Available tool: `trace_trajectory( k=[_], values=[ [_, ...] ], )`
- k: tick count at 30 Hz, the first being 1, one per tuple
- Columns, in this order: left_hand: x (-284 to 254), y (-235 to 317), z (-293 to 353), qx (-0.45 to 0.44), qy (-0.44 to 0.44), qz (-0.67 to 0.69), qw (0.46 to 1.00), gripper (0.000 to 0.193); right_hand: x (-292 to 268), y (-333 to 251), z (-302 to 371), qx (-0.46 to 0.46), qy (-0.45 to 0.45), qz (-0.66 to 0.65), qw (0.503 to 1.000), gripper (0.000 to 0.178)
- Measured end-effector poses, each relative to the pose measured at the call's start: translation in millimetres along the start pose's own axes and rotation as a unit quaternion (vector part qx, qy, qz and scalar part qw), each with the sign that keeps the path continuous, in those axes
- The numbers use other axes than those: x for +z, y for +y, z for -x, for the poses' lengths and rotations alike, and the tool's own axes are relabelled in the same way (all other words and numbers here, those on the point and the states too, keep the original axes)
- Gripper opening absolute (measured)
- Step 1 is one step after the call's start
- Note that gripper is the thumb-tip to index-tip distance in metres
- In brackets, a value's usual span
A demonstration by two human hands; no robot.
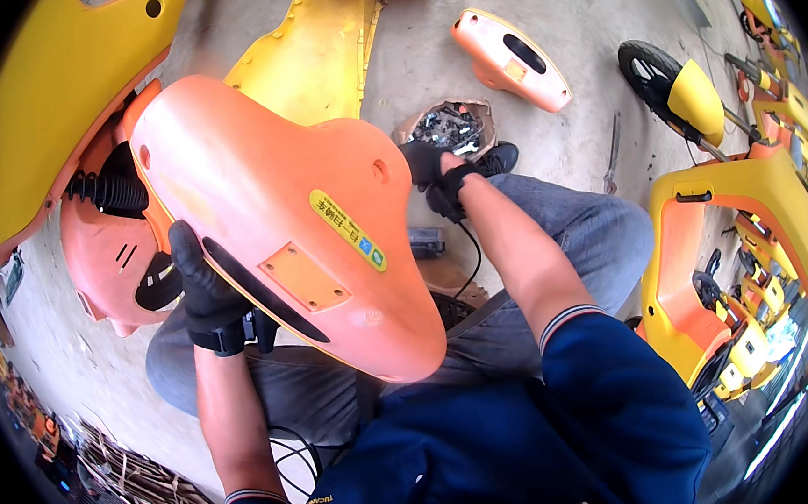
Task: The person is sitting on the floor assembling scooter body panels. They use a screwdriver to tighten screws into an orange plastic panel, then pick up a yellow and pink panel to inspect it and mark a spot with a pen.
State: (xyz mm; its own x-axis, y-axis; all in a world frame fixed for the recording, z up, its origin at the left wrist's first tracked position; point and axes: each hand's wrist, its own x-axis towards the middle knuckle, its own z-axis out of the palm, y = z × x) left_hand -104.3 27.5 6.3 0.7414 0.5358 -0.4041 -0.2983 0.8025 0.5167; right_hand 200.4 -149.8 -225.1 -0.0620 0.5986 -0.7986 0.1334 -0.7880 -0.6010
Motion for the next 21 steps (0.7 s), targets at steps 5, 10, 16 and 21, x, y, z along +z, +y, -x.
trace_trajectory(
  k=[5,10,16,21],
  values=[
    [-9.4,-1.8,3.3,0.03,0.036,-0.105,0.993,0.075,106.6,46.1,-61.0,0.056,0.17,0.273,0.945,0.03],
    [3.6,-3.0,1.5,0.009,0.081,-0.12,0.989,0.087,104.2,68.3,-53.4,0.045,0.235,0.246,0.939,0.025],
    [13.4,-6.3,-1.7,0.031,0.108,-0.127,0.986,0.086,-3.0,14.2,9.4,-0.052,-0.009,-0.093,0.994,0.022],
    [5.0,-5.7,-0.9,0.014,0.101,-0.171,0.98,0.085,-45.4,53.1,13.7,0.061,0.064,-0.347,0.934,0.021]
  ],
)
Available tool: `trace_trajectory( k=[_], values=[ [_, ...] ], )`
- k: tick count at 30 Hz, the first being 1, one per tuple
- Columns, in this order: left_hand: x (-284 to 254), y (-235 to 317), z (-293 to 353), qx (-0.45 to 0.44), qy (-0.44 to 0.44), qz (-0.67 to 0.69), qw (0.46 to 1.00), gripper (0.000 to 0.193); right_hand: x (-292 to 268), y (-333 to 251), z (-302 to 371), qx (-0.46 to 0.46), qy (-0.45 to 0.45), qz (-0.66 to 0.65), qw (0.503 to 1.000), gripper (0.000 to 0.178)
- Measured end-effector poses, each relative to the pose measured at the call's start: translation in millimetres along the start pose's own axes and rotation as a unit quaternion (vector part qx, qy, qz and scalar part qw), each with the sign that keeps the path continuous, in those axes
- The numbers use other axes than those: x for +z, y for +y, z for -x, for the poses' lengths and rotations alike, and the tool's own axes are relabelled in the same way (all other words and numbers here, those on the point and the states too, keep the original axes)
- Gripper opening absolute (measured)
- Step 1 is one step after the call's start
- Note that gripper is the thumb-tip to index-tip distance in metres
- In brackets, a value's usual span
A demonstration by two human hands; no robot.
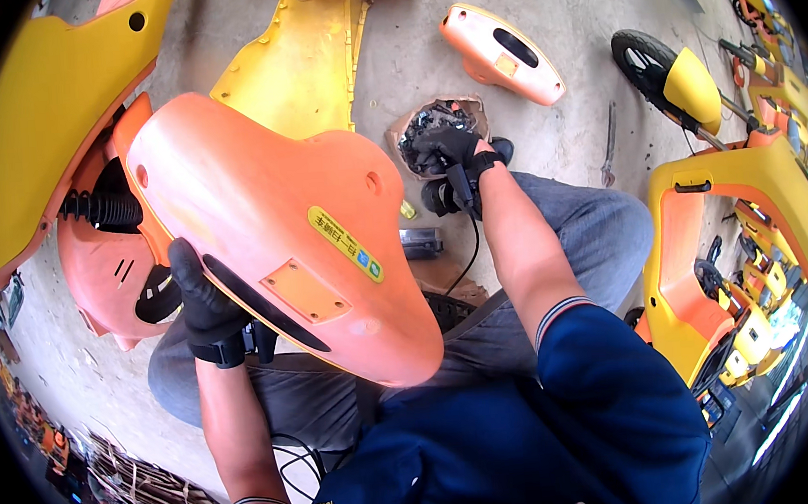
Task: The person is sitting on the floor assembling scooter body panels. They use a screwdriver to tighten screws into an orange plastic panel, then pick up a yellow and pink panel to inspect it and mark a spot with a pen.
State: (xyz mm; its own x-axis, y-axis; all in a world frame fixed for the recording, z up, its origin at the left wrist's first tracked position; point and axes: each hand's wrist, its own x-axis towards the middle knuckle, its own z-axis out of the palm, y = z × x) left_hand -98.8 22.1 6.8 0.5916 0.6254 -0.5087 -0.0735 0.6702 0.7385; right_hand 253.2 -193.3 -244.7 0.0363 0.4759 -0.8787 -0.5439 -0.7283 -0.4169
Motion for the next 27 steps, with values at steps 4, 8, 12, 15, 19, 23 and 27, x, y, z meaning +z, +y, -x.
trace_trajectory(
  k=[4,8,12,15,19,23,27],
  values=[
    [4.7,1.6,-3.0,-0.026,-0.084,0.049,0.995,0.081,-65.2,58.5,-31.8,-0.271,0.22,0.42,0.838,0.018],
    [5.1,-1.9,-5.5,-0.022,-0.093,0.002,0.995,0.081,-70.9,43.7,-45.9,0.007,0.2,-0.066,0.978,0.021],
    [-2.7,-6.0,-7.2,0.002,-0.055,-0.077,0.996,0.079,-70.0,43.5,-50.2,-0.258,0.233,0.685,0.64,0.015],
    [7.7,-3.3,-8.7,0.011,-0.077,-0.07,0.995,0.078,-61.7,30.6,-70.5,-0.152,0.149,0.725,0.655,0.02],
    [11.3,1.7,-9.1,-0.001,-0.083,-0.101,0.991,0.08,-78.5,49.4,-110.8,-0.055,0.125,0.766,0.628,0.036],
    [4.1,-8.7,-0.5,-0.024,-0.03,-0.047,0.998,0.087,-60.8,34.1,-111.2,0.019,0.155,0.745,0.649,0.04],
    [25.0,-0.1,-1.2,-0.059,-0.024,-0.012,0.998,0.097,-62.2,54.2,-120.1,-0.041,0.418,0.458,0.783,0.035]
  ],
)
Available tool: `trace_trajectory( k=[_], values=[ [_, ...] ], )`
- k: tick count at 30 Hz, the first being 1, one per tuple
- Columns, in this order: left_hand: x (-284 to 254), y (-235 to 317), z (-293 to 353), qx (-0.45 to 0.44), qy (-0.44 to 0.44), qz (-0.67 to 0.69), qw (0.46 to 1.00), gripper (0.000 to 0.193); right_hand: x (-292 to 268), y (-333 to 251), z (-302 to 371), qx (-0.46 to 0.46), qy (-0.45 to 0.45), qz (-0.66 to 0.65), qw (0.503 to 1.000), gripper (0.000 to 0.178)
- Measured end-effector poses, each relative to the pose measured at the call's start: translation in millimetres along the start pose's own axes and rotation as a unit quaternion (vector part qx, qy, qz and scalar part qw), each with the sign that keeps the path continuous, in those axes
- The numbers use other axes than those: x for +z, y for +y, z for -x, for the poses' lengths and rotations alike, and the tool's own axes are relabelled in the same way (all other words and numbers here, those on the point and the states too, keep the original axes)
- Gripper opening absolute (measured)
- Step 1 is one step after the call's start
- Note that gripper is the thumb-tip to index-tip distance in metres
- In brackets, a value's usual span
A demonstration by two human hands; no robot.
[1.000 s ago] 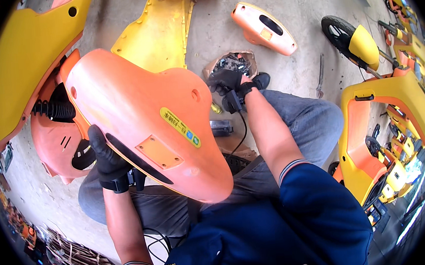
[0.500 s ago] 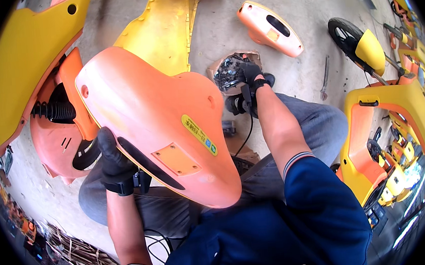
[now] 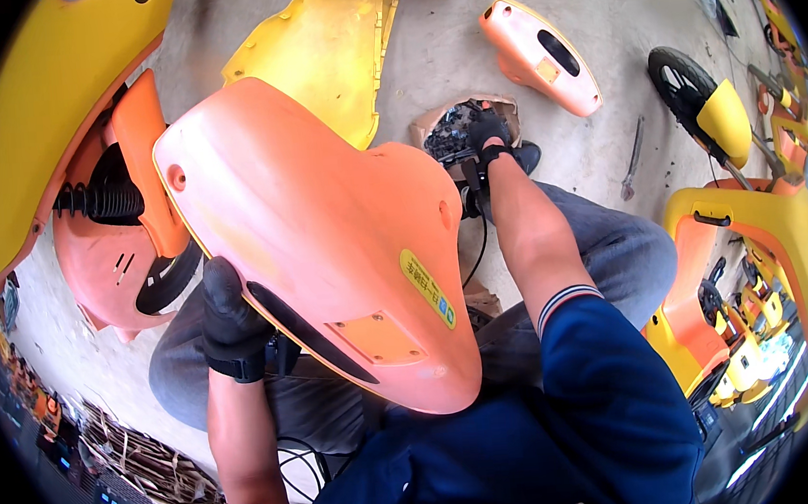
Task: The person is sitting on the floor assembling scooter body panels. They use a screwdriver to tighten screws into an orange plastic panel, then pick up a yellow and pink panel to inspect it and mark a spot with a pen.
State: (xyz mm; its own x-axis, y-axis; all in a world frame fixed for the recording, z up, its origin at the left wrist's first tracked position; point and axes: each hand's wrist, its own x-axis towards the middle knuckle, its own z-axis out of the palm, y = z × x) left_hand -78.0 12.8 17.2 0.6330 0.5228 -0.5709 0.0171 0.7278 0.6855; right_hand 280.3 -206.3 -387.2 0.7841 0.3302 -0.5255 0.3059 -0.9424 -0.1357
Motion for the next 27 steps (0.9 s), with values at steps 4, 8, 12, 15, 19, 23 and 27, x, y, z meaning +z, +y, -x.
trace_trajectory(
  k=[4,8,12,15,19,23,27],
  values=[
    [-2.3,2.8,-2.4,-0.023,0.014,-0.053,0.998,0.102,-12.2,-8.3,7.5,0.03,-0.013,0.004,0.999,0.044],
    [-9.3,0.3,-1.8,-0.031,0.005,-0.061,0.998,0.102,-21.3,-21.0,16.0,0.038,0.007,0.021,0.999,0.047],
    [-2.4,-1.2,-1.8,-0.027,-0.006,-0.038,0.999,0.1,-30.8,-31.9,21.4,0.012,-0.039,0.063,0.997,0.027],
    [1.1,-0.3,-3.3,-0.03,-0.004,-0.042,0.999,0.1,-24.8,-28.5,24.3,-0.001,-0.046,0.084,0.995,0.027],
    [-1.4,-2.8,-2.5,-0.035,-0.002,-0.033,0.999,0.101,-13.6,-24.9,32.0,-0.023,-0.054,0.114,0.992,0.027],
    [-9.5,-7.6,1.1,-0.034,0.003,-0.028,0.999,0.1,-9.0,-21.4,36.9,-0.038,-0.058,0.131,0.989,0.028],
    [-7.3,-7.2,-0.5,-0.029,0.002,-0.026,0.999,0.099,-9.2,-22.4,33.2,-0.053,-0.052,0.137,0.988,0.028]
  ],
)
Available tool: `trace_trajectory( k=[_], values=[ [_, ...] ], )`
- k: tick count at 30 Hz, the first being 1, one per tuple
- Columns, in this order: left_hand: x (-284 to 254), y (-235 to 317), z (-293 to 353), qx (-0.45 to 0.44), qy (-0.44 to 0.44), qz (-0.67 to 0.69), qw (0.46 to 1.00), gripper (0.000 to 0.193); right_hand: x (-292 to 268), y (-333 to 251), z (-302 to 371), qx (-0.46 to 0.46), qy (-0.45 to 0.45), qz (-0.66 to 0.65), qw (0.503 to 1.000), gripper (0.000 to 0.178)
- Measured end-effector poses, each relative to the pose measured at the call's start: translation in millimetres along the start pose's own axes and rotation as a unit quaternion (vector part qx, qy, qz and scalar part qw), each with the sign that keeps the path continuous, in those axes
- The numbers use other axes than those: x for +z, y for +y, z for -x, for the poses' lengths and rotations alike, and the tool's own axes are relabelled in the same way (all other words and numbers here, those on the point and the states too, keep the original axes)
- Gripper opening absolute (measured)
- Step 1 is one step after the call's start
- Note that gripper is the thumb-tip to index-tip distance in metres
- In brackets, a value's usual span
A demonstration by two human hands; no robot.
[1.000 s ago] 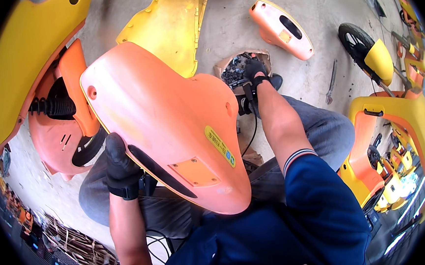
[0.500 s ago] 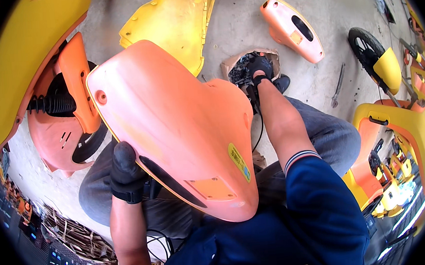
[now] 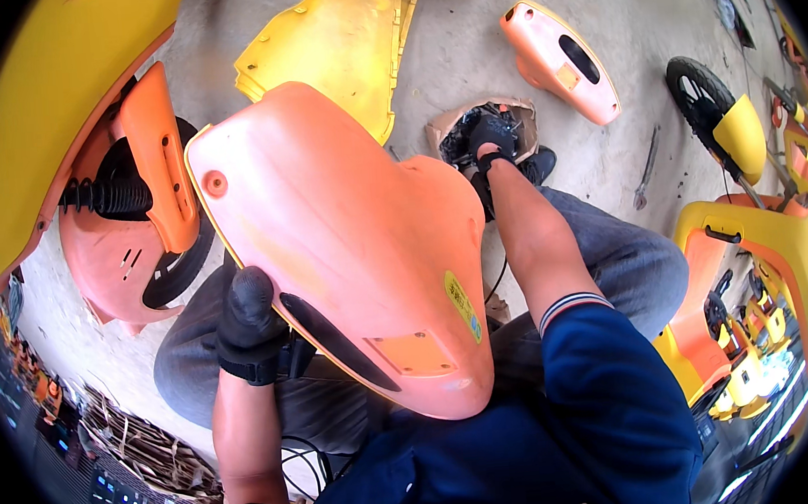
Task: The person is sitting on the floor assembling scooter body panels. They use a screwdriver to tighten screws into an orange plastic panel, then pick up a yellow and pink panel to inspect it and mark a spot with a pen.
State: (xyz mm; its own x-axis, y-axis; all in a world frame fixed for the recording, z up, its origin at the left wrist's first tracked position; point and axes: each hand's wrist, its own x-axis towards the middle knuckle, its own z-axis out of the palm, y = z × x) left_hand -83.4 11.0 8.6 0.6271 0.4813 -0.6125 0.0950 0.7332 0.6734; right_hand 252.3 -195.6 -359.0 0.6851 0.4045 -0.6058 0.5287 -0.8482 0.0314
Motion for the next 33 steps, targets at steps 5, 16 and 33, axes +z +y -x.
trace_trajectory(
  k=[5,16,33],
  values=[
    [5.3,4.6,-2.8,0.014,-0.033,-0.002,0.999,0.096,-4.6,3.5,-9.2,-0.012,0.022,-0.038,0.999,0.029],
    [37.2,20.7,-20.1,0.069,-0.061,-0.052,0.994,0.09,-42.7,40.1,-6.2,-0.103,-0.026,-0.566,0.818,0.017],
    [46.5,5.4,-17.8,0.101,-0.146,-0.037,0.983,0.07,-426.9,-116.5,285.1,-0.499,-0.024,-0.335,0.799,0.02]
  ],
)
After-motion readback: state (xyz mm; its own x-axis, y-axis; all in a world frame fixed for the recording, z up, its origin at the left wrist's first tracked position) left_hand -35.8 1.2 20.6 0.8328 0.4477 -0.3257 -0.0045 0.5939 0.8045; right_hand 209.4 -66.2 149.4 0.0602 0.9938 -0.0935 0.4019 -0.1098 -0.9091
